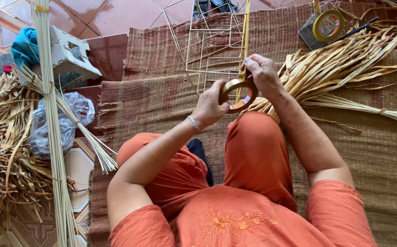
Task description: The person sits on a mat and wraps a yellow adhesive tape around a rectangular wire frame. They use scissors to cut the tape at intervals and continue wrapping different sections of the frame.
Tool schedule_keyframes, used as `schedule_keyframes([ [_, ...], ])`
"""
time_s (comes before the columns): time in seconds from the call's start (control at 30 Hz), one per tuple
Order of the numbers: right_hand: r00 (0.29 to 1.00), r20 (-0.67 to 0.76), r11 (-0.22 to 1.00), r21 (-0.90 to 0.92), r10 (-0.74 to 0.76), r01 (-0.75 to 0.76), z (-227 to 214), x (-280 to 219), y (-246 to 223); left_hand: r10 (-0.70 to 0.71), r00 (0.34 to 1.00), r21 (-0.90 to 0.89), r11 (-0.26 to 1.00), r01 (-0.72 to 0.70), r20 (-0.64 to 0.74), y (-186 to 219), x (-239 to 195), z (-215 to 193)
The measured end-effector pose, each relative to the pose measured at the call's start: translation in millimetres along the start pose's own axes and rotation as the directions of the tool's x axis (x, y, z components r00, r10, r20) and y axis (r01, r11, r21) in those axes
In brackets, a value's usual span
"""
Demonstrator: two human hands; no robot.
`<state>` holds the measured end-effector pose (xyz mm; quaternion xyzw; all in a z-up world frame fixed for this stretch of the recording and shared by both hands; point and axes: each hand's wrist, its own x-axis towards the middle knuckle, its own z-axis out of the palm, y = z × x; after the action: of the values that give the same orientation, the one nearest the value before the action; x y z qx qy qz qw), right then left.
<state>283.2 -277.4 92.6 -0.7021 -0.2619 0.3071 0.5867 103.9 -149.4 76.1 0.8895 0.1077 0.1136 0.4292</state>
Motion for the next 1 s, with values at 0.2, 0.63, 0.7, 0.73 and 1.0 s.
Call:
schedule_keyframes([
  [0.2,0.997,0.021,0.988,0.138,-0.075,0.072,-0.7,-1.7,15.3,-0.122,0.908,-0.673,0.633,0.383,0.401,-8.9,-17.4,-30.2],
  [0.63,0.986,0.105,0.966,0.236,-0.131,0.104,-0.6,-12.3,33.5,0.073,0.98,-0.13,0.99,-0.05,0.183,74.2,-0.6,-93.5],
  [0.7,0.986,0.12,0.955,0.287,-0.116,0.078,-0.2,-19.0,33.1,0.042,0.981,-0.114,0.993,-0.02,0.192,80.5,6.4,-101.4],
  [0.73,0.981,0.146,0.946,0.316,-0.129,0.077,-0.3,-21.8,32.5,0.014,0.978,-0.111,0.994,0.009,0.207,81.7,9.9,-106.1],
  [1.0,0.967,0.047,0.951,0.197,-0.251,0.238,-2.6,-29.6,60.0,-0.219,0.916,-0.025,0.97,0.241,0.336,83.7,28.4,-130.8],
])
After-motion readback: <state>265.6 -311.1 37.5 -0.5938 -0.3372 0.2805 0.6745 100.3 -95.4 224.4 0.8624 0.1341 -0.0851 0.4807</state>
